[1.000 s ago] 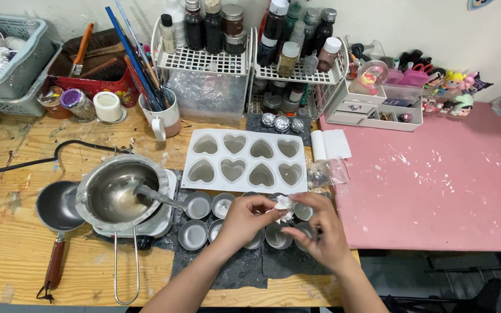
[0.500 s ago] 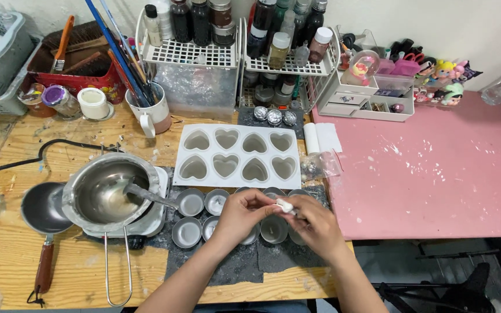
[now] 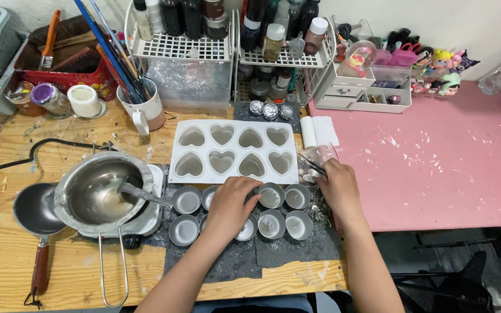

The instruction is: Preparing candle wicks and placing them into metal tins using tweezers and a pen.

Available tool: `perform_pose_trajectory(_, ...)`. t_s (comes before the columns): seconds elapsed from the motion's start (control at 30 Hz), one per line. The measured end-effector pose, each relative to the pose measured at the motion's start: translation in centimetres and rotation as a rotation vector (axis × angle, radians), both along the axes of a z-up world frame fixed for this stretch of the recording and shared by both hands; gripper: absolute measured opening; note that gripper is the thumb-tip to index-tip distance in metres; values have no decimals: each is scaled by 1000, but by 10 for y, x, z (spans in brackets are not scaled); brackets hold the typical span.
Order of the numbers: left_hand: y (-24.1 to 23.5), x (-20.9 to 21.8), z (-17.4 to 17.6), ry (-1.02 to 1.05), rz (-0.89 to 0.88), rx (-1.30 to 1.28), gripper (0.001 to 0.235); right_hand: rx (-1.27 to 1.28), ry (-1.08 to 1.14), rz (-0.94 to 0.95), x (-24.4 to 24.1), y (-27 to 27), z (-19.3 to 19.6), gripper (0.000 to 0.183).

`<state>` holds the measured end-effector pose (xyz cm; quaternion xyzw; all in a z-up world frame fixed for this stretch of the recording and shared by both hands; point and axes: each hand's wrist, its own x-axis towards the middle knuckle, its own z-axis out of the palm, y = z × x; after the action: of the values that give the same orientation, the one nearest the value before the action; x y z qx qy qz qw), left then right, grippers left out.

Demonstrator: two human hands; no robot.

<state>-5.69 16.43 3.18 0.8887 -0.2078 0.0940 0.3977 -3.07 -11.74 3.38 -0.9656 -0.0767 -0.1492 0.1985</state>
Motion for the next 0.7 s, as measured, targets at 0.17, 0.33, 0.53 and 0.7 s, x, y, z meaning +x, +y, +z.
perform_pose_trajectory(0.17,-4,-1,-9,-23,-44,36,36,-172,-49,21,3,-11,-12,19)
perform_pose_trajectory(0.33,-6,-3,-16,-55,-66,62,44,-116,-52,39,-13,2,21,26)
perform_pose_trajectory(0.53,-7,-4,-17,-30,-85,89,48,196,128,-245,-26,-11,-3,32)
perform_pose_trajectory(0.7,-8,-3,-22,-56,-88,98,51,858,18,114,-29,2,-8,11)
